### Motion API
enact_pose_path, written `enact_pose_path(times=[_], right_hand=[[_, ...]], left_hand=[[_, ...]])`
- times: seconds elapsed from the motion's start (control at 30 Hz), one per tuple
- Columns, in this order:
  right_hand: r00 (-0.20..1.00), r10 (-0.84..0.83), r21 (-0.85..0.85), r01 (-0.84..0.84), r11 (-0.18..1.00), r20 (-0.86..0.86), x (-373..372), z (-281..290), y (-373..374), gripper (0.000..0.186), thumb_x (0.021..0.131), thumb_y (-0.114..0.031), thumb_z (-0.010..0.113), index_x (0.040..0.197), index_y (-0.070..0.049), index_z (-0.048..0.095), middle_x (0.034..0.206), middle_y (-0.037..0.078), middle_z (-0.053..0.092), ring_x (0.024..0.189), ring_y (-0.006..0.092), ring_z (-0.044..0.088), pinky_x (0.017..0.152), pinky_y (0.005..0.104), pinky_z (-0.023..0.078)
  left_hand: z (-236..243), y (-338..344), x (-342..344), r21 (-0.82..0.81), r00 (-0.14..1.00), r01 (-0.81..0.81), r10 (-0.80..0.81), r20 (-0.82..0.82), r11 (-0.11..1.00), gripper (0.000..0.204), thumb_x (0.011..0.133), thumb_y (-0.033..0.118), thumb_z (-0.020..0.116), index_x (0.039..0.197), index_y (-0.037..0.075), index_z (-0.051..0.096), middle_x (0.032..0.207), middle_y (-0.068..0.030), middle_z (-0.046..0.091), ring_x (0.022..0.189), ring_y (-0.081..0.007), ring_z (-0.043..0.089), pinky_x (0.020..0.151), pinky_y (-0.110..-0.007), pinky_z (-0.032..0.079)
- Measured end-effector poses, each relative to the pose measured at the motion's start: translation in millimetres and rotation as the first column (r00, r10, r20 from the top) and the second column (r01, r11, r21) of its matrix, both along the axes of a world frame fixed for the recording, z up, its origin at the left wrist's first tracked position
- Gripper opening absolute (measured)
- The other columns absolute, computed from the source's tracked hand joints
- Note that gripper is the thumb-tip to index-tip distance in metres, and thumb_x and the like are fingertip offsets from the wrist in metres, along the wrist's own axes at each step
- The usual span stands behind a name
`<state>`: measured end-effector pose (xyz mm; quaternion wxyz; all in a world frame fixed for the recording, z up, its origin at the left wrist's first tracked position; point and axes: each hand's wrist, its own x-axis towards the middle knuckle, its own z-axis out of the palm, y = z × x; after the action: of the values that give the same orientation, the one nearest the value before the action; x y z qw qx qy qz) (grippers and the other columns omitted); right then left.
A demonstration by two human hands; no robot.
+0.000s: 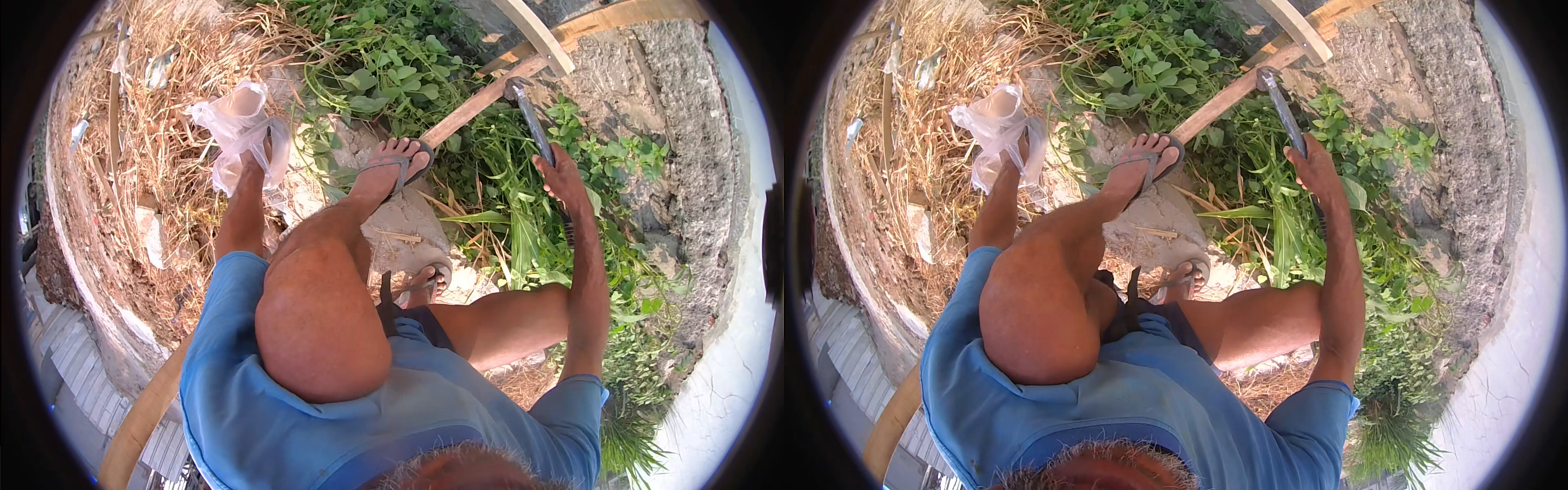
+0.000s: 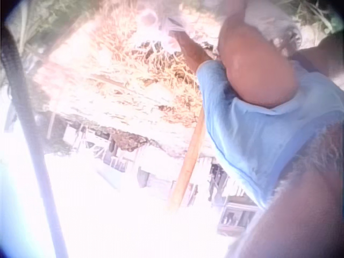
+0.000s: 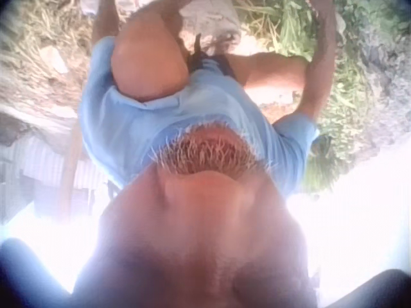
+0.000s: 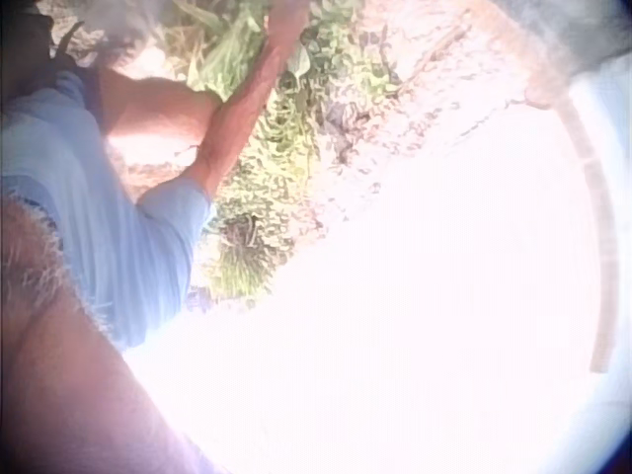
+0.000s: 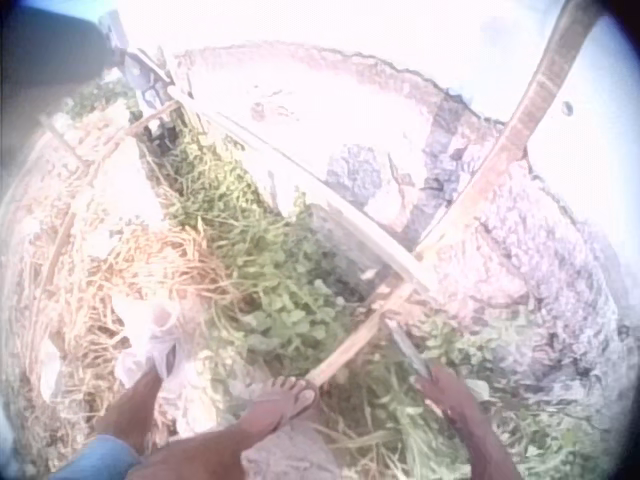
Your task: The person hammers nails into wooden planks to assemble a frame on the ground, reaching for nails from a plastic bag.
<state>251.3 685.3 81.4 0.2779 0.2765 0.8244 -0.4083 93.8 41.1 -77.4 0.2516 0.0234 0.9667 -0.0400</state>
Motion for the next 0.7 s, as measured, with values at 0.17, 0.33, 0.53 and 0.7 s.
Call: enact_pose_path(times=[0.17, 0.33, 0.53, 0.7], right_hand=[[0.993, 0.105, 0.036, -0.103, 0.994, -0.056, 13, -11, 39, 0.038, 0.096, -0.034, 0.063, 0.111, 0.000, 0.054, 0.076, 0.016, 0.060, 0.060, 0.0261, 0.062, 0.058, 0.0428, 0.048], [0.978, 0.200, 0.148, -0.189, 0.971, -0.063, 22, -16, 62, 0.038, 0.095, -0.034, 0.059, 0.111, 0.001, 0.054, 0.086, 0.025, 0.067, 0.076, 0.0384, 0.067, 0.073, 0.0505, 0.050], [0.962, 0.274, 0.203, -0.268, 0.942, -0.002, 41, 6, 71, 0.037, 0.094, -0.032, 0.057, 0.108, 0.002, 0.054, 0.092, 0.028, 0.068, 0.086, 0.0438, 0.068, 0.081, 0.0540, 0.050], [0.916, 0.400, 0.377, -0.360, 0.853, -0.032, 62, 11, 93, 0.040, 0.093, -0.028, 0.056, 0.115, 0.005, 0.056, 0.098, 0.029, 0.070, 0.094, 0.0441, 0.069, 0.087, 0.0530, 0.052]], left_hand=[[11, 33, -3, -0.062, 0.997, 0.047, -0.043, 0.056, 0.997, 0.028, 0.089, 0.023, 0.060, 0.110, 0.006, 0.067, 0.106, -0.0192, 0.070, 0.095, -0.0352, 0.068, 0.085, -0.045, 0.054], [31, 65, 1, -0.060, 0.992, 0.107, -0.103, 0.072, 0.992, 0.025, 0.088, 0.022, 0.060, 0.106, 0.006, 0.067, 0.100, -0.0197, 0.071, 0.090, -0.0354, 0.069, 0.082, -0.045, 0.054], [114, 98, 40, 0.020, 0.984, 0.143, -0.144, 0.101, 0.990, 0.022, 0.087, 0.020, 0.061, 0.101, 0.005, 0.068, 0.093, -0.0203, 0.071, 0.084, -0.0356, 0.069, 0.078, -0.044, 0.055], [231, 137, 86, 0.203, 0.993, 0.072, -0.090, 0.083, 0.977, 0.019, 0.086, 0.019, 0.061, 0.097, 0.005, 0.068, 0.087, -0.0208, 0.072, 0.079, -0.0358, 0.070, 0.075, -0.044, 0.055]])
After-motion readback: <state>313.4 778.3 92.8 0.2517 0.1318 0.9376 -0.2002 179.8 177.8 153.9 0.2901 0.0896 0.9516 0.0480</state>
